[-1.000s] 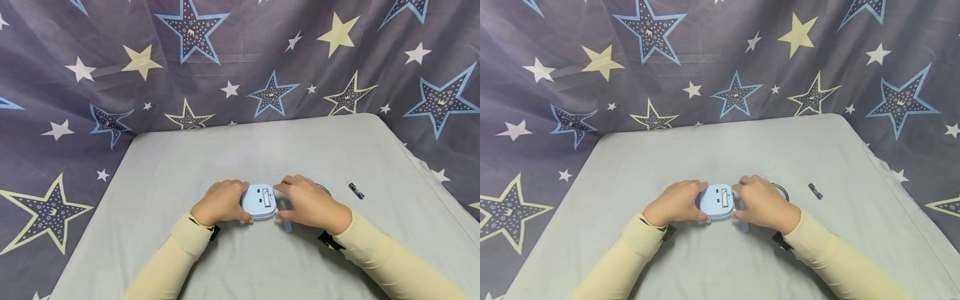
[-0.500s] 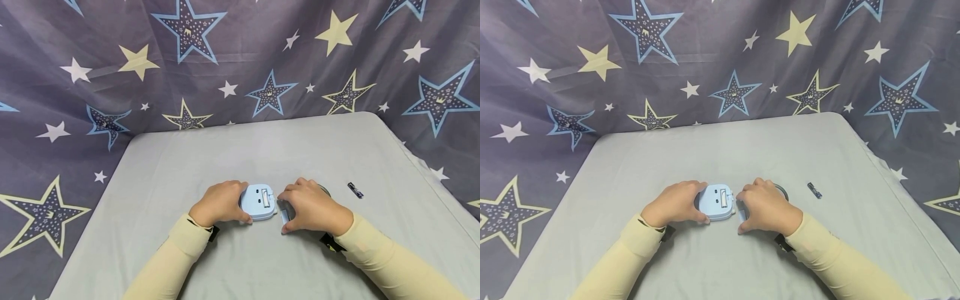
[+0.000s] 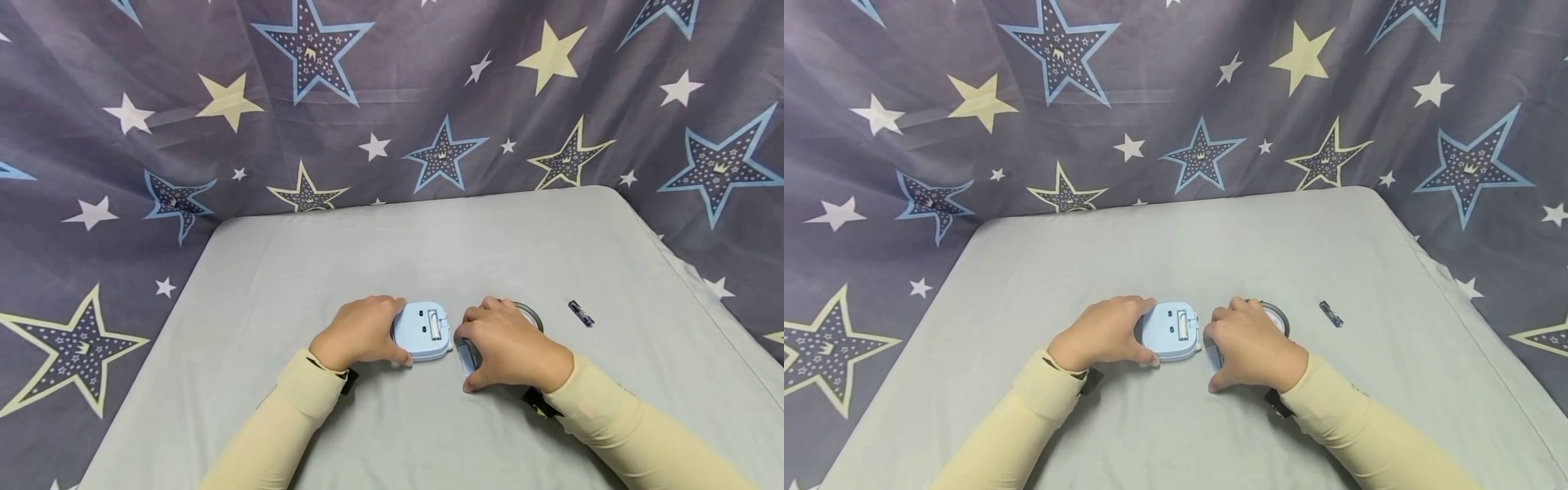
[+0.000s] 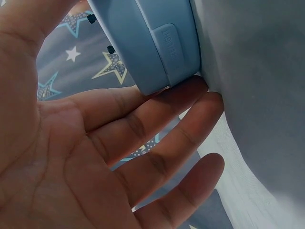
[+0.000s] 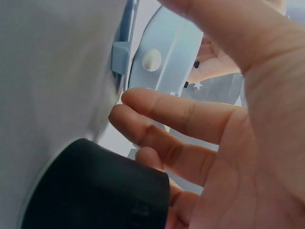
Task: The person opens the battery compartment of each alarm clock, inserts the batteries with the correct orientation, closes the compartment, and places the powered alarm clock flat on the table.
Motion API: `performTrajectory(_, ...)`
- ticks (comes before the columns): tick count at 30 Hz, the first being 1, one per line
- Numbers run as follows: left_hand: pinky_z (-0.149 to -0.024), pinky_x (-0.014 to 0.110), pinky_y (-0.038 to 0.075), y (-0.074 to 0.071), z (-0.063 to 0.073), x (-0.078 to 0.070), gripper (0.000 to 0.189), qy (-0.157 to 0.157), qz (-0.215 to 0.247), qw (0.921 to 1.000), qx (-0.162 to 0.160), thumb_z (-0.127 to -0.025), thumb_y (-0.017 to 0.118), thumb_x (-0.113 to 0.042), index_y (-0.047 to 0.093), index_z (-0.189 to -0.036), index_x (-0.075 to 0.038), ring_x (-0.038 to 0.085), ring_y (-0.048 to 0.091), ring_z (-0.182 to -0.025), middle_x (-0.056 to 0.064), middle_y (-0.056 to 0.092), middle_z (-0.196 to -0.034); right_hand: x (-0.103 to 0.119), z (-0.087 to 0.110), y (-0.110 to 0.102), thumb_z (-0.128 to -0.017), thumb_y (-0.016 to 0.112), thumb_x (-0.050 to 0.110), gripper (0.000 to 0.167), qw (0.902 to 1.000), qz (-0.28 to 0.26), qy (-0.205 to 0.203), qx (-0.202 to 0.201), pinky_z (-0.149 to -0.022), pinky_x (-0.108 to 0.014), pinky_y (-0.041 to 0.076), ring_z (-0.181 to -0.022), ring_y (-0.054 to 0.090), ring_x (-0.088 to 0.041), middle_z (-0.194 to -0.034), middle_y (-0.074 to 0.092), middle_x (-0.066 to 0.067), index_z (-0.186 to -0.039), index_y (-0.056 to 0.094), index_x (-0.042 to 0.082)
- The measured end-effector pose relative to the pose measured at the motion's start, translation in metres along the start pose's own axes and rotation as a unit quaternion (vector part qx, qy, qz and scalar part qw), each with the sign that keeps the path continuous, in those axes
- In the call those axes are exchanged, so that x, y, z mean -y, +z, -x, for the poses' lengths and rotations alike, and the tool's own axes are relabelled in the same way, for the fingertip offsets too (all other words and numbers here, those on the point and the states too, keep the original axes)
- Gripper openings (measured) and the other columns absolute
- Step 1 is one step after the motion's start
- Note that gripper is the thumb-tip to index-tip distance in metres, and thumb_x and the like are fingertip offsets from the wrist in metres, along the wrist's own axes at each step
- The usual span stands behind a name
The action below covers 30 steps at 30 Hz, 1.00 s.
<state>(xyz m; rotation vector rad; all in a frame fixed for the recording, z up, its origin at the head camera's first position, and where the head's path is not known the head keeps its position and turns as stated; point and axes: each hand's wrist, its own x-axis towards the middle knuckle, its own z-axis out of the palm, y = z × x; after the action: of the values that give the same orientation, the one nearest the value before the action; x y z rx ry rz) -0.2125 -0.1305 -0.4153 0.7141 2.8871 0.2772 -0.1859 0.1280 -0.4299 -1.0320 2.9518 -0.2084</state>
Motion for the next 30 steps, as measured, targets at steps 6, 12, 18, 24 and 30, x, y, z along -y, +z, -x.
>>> performTrajectory(6,-0.085,0.043,0.056,-0.0010,0.0011,-0.0018,0.101,0.002,0.005,1.0000,-0.004,-0.061,0.097,-0.051,0.060,-0.143,-0.004,0.021,0.068,-0.108,0.009,0.072,-0.128,0.0014,0.0016,0.0001,-0.052,0.095,0.053,0.054,0.9999,-0.010,-0.003,-0.003,-0.077,-0.038,0.037,-0.087,0.049,-0.016,-0.096,0.065,0.009,-0.094,0.078,0.024)
performTrajectory(12,-0.087,0.043,0.056,-0.0018,0.0014,-0.0023,0.101,0.000,0.006,1.0000,-0.003,-0.062,0.096,-0.050,0.060,-0.144,-0.004,0.021,0.068,-0.111,0.009,0.071,-0.130,0.0016,0.0017,-0.0002,-0.054,0.096,0.052,0.049,0.9999,-0.016,-0.002,-0.002,-0.078,-0.038,0.036,-0.087,0.049,-0.016,-0.094,0.065,0.010,-0.093,0.078,0.026)
performTrajectory(18,-0.087,0.043,0.056,-0.0017,0.0015,-0.0022,0.102,0.000,0.007,1.0000,-0.001,-0.062,0.096,-0.050,0.059,-0.145,-0.005,0.022,0.068,-0.112,0.009,0.070,-0.131,0.0025,0.0031,-0.0012,-0.056,0.095,0.048,0.048,0.9997,-0.022,-0.006,0.003,-0.077,-0.038,0.034,-0.088,0.049,-0.016,-0.092,0.065,0.011,-0.094,0.079,0.025)
performTrajectory(24,-0.087,0.044,0.056,-0.0013,0.0005,-0.0016,0.102,0.002,0.007,1.0000,-0.002,-0.062,0.096,-0.050,0.058,-0.145,-0.004,0.022,0.068,-0.112,0.010,0.070,-0.132,0.0013,0.0033,-0.0029,-0.058,0.095,0.046,0.045,0.9994,-0.027,-0.019,-0.011,-0.078,-0.038,0.036,-0.088,0.051,-0.017,-0.091,0.064,0.010,-0.094,0.079,0.024)
performTrajectory(30,-0.087,0.043,0.056,-0.0006,0.0004,-0.0013,0.103,0.000,0.006,1.0000,-0.001,-0.062,0.096,-0.051,0.059,-0.145,-0.004,0.021,0.068,-0.110,0.009,0.071,-0.130,-0.0007,0.0022,-0.0047,-0.060,0.093,0.047,0.042,0.9978,-0.030,-0.037,-0.045,-0.079,-0.039,0.039,-0.087,0.055,-0.016,-0.093,0.066,0.008,-0.092,0.077,0.025)
